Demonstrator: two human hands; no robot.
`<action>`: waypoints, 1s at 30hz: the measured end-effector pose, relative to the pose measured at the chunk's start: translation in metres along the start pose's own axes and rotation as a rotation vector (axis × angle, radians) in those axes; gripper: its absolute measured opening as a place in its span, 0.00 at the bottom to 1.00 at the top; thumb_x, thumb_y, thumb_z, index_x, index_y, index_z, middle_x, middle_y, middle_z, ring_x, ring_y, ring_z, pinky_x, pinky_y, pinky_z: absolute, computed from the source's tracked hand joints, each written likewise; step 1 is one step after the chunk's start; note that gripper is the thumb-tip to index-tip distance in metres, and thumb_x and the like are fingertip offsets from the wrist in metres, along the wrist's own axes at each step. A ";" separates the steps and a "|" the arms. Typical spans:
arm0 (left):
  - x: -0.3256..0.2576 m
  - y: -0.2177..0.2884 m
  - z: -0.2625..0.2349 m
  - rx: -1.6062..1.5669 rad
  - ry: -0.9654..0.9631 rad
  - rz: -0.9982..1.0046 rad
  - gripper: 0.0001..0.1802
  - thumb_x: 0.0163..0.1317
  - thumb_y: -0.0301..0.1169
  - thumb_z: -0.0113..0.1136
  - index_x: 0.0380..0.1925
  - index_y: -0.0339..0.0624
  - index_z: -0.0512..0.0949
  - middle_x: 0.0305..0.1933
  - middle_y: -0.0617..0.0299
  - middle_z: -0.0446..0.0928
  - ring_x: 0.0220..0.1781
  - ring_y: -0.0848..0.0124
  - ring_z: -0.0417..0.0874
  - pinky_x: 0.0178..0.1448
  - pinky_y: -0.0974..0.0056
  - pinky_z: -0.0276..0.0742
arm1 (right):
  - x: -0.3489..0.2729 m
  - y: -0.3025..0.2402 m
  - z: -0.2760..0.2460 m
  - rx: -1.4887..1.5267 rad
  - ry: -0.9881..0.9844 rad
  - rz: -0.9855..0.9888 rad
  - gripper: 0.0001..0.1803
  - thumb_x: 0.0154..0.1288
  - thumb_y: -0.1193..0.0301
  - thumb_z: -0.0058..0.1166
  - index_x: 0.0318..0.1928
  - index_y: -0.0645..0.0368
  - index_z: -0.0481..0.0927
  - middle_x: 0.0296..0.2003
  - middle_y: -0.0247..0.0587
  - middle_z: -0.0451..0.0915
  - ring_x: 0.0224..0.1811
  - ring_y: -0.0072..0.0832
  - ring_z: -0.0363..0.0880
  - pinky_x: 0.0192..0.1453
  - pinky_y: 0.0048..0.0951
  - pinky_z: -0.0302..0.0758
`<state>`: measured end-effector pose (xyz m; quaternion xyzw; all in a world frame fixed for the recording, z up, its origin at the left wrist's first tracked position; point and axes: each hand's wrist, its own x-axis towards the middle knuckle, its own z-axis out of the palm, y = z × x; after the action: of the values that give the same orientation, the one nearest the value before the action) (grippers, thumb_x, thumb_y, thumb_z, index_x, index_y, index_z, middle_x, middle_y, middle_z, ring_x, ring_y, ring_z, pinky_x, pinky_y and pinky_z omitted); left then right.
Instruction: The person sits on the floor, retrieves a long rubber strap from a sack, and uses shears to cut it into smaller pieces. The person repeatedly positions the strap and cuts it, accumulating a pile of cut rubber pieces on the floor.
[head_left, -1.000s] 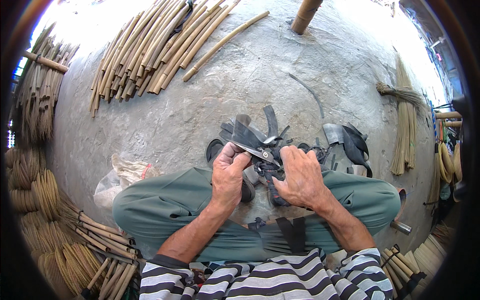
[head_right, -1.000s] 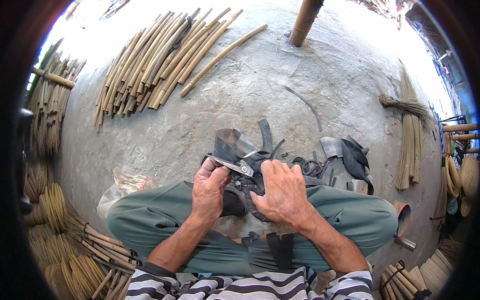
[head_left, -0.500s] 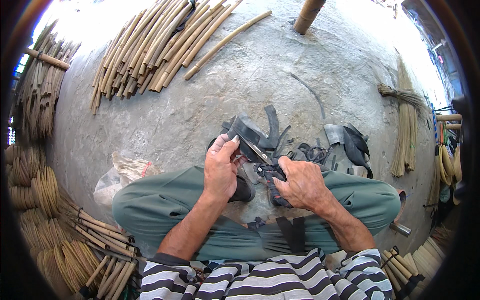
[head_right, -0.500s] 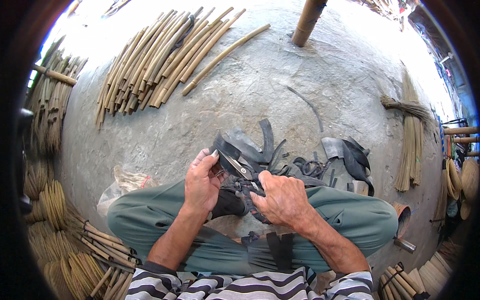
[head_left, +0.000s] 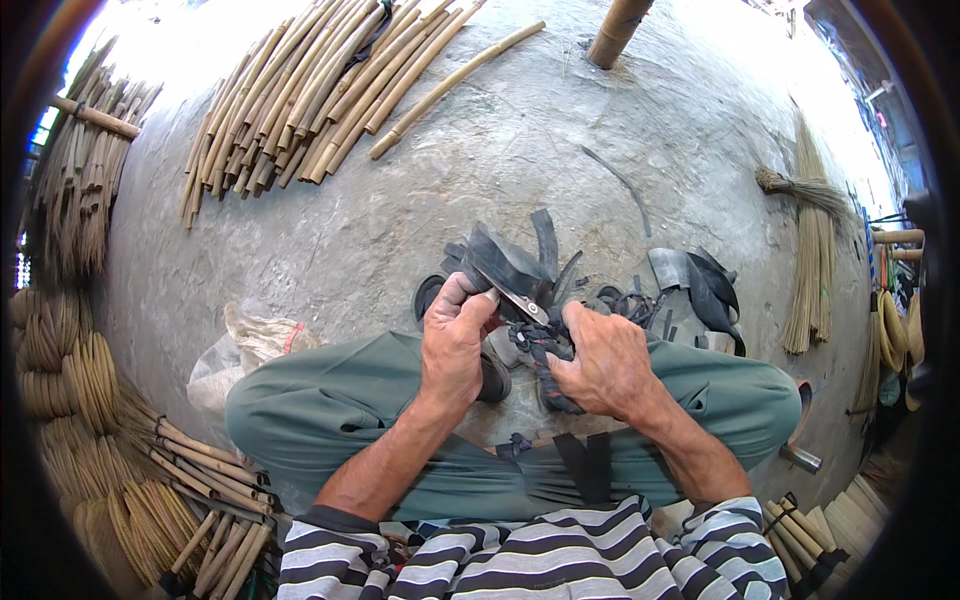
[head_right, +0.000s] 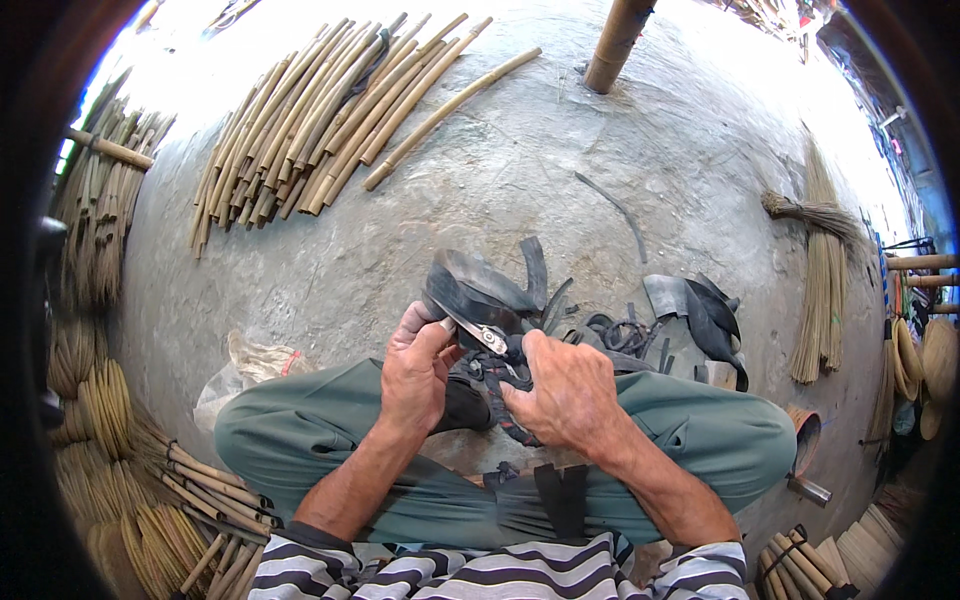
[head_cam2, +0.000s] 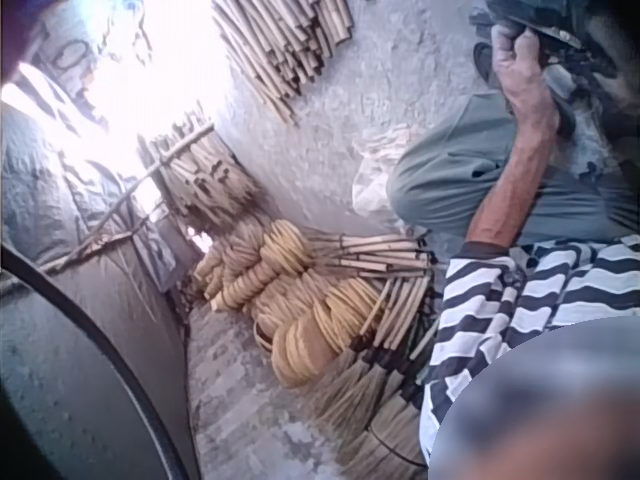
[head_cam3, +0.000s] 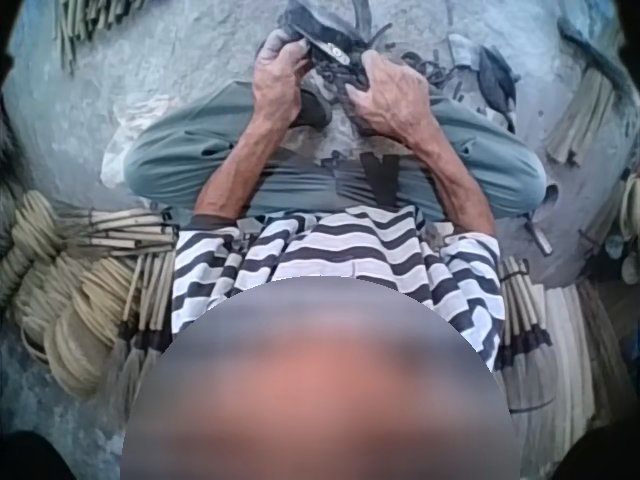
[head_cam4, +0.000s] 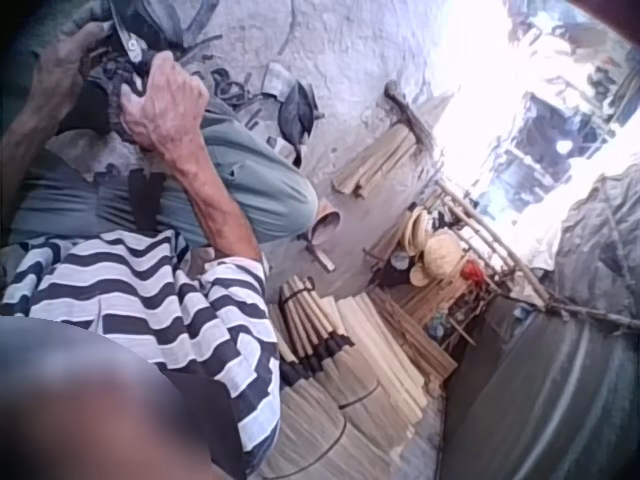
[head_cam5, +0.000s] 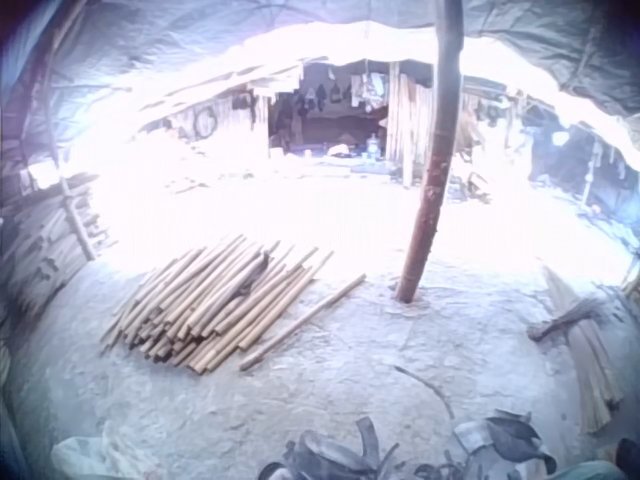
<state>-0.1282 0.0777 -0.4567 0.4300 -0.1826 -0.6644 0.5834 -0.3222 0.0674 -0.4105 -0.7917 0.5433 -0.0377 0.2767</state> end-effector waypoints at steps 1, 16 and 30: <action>0.001 0.000 -0.002 0.013 -0.010 -0.013 0.05 0.73 0.28 0.58 0.45 0.48 0.81 0.47 0.70 0.85 0.48 0.78 0.85 0.57 0.63 0.77 | 0.000 0.000 0.000 0.014 -0.018 0.001 0.23 0.60 0.57 0.69 0.39 0.62 0.75 0.29 0.54 0.84 0.35 0.52 0.87 0.40 0.51 0.79; 0.000 0.004 -0.003 0.037 0.013 0.233 0.05 0.74 0.25 0.56 0.46 0.41 0.79 0.48 0.62 0.85 0.48 0.73 0.86 0.58 0.62 0.82 | 0.002 -0.001 0.002 -0.049 0.139 -0.125 0.25 0.55 0.59 0.72 0.44 0.61 0.75 0.38 0.49 0.81 0.45 0.45 0.82 0.48 0.45 0.69; 0.001 0.002 -0.003 0.052 -0.009 -0.017 0.11 0.72 0.28 0.57 0.51 0.45 0.82 0.48 0.66 0.86 0.48 0.76 0.85 0.56 0.62 0.79 | -0.002 0.002 0.004 0.038 -0.031 -0.031 0.23 0.63 0.56 0.68 0.37 0.63 0.75 0.24 0.54 0.83 0.31 0.53 0.87 0.38 0.50 0.81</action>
<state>-0.1247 0.0774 -0.4574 0.4436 -0.1987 -0.6662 0.5656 -0.3238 0.0700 -0.4142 -0.7950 0.5259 -0.0402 0.2995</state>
